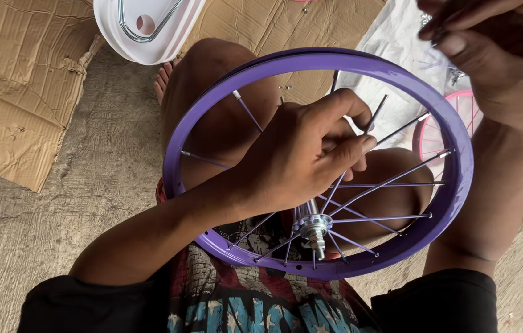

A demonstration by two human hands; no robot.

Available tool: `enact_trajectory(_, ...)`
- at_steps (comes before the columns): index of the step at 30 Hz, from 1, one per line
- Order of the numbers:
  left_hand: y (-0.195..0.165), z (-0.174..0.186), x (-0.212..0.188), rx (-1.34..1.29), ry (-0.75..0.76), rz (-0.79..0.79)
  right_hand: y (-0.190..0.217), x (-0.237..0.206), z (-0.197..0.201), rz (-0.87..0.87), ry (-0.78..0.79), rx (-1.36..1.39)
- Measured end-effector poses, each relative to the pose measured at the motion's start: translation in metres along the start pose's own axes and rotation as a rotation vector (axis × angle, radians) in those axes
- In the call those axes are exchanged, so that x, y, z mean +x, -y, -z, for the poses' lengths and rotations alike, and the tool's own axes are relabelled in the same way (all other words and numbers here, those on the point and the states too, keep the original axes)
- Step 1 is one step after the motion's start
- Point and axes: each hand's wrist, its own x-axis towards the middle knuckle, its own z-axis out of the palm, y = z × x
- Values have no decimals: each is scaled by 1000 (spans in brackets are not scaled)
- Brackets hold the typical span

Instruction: The person assembles a purple bicycle wheel by inserting and tightening spokes into the hub and rim. They rotate the wheel to access different sections and secure each spoke by hand.

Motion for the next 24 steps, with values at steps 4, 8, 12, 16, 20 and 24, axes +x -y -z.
enact_trajectory(4, -18, 2, -16, -4, 9, -64, 21, -7, -21, 114, 152, 104)
enact_trajectory(8, -24, -4, -22, -26, -16, -78, 35, -20, -40, 103, 84, 157)
enact_trajectory(12, -11, 15, -67, 20, -14, -34, 33, -39, -77, 78, 16, 183)
enact_trajectory(16, -8, 30, -64, 6, -14, -56, 23, -31, -88, 27, -5, 279)
enact_trajectory(20, -19, 50, -52, 37, -20, -63, 17, -14, -88, -3, -65, 291)
enact_trajectory(24, -23, 54, -61, 41, -36, -63, 15, -19, -99, 10, -78, 363)
